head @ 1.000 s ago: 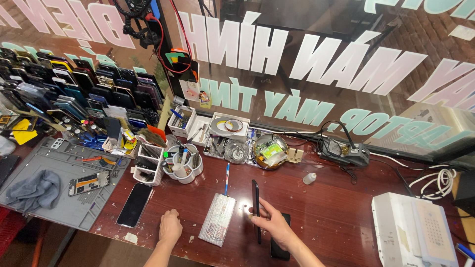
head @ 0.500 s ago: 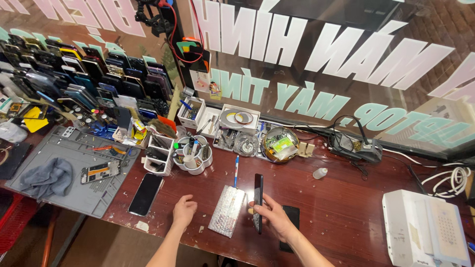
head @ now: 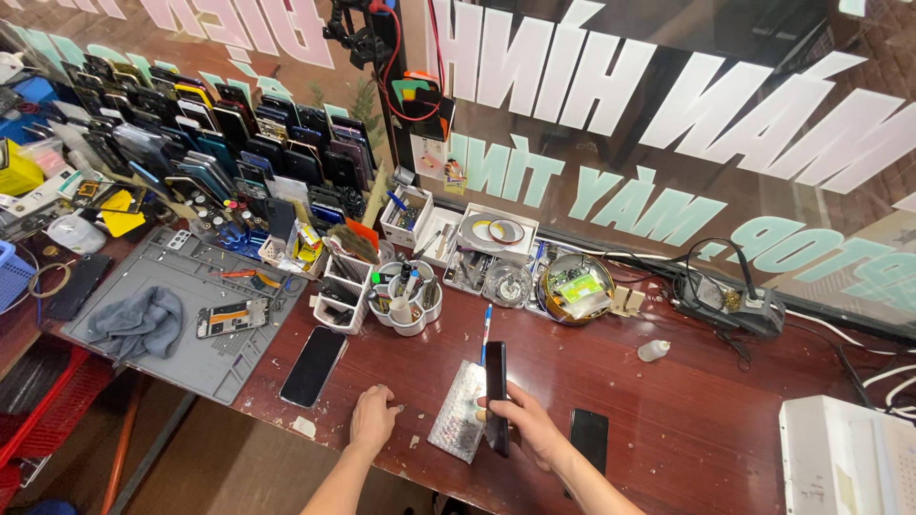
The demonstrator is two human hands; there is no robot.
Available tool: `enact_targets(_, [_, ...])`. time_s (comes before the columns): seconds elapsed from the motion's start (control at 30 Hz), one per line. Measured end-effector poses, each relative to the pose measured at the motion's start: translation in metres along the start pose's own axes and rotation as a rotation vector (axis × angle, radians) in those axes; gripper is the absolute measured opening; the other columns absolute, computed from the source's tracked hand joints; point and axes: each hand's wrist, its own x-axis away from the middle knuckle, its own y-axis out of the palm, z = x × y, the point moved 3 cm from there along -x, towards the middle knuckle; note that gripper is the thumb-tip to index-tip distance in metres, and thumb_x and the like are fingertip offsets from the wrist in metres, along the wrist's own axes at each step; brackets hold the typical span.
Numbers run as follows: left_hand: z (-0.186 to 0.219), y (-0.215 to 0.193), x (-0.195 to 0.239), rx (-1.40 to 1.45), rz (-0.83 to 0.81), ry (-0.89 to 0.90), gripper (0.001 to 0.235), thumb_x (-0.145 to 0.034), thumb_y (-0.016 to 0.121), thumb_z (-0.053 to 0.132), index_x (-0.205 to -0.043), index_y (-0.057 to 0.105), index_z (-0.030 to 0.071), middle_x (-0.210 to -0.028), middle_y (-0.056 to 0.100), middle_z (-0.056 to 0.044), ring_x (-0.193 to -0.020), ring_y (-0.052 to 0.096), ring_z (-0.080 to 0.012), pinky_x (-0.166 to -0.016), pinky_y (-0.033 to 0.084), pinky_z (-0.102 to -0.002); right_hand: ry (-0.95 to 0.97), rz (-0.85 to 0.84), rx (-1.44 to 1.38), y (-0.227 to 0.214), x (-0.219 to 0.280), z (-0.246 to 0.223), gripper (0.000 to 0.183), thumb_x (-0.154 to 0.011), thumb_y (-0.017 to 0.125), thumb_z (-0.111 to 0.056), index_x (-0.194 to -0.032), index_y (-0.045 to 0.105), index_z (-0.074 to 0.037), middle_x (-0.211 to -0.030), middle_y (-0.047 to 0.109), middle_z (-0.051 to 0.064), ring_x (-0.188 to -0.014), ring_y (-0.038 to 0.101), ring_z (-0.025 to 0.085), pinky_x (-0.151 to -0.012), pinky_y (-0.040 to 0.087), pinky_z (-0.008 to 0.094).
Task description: The person removes the back cover of a black smartphone using a metal prying tool, then disconnects internal ribbon cables and removes the battery. The device is disassembled on a cluttered workbench with tools and parts visible.
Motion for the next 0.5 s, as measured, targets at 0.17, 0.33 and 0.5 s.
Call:
enact_targets(0.17, [0.004,-0.001,0.007,-0.043,-0.012,0.040,0.010,-0.090,0.069,0.012,-0.099,0.071,0.006,-0.110,0.067,-0.009,-0.112,0.061,-0.0288,-0.096,0.052,-0.042,-0.003,-0.007,0.026,0.007,0.000,-0.004,0.060,-0.089,0.065,-0.024,-0.146,0.049,-0.012,-0.130,0.067,0.010,-0.114,0.067,0.020,-0.086,0.059,0.038])
enact_targets(0.33, [0.006,0.005,0.007,-0.020,0.052,0.030,0.010,-0.094,0.067,0.014,-0.098,0.070,0.006,-0.110,0.066,-0.010,-0.112,0.061,-0.0308,-0.097,0.051,-0.043,-0.019,-0.002,0.044,0.009,0.002,-0.009,0.062,-0.089,0.065,-0.025,-0.147,0.047,-0.012,-0.132,0.066,0.011,-0.113,0.067,0.021,-0.087,0.059,0.040])
enact_targets(0.5, [-0.008,-0.004,0.002,0.206,0.269,-0.143,0.050,-0.085,0.071,0.010,-0.133,0.058,0.005,-0.121,0.058,-0.018,-0.105,0.061,-0.0394,-0.088,0.051,-0.046,-0.025,0.007,0.040,0.009,0.000,-0.007,0.061,-0.090,0.065,-0.024,-0.147,0.048,-0.010,-0.130,0.066,0.010,-0.112,0.067,0.021,-0.092,0.061,0.042])
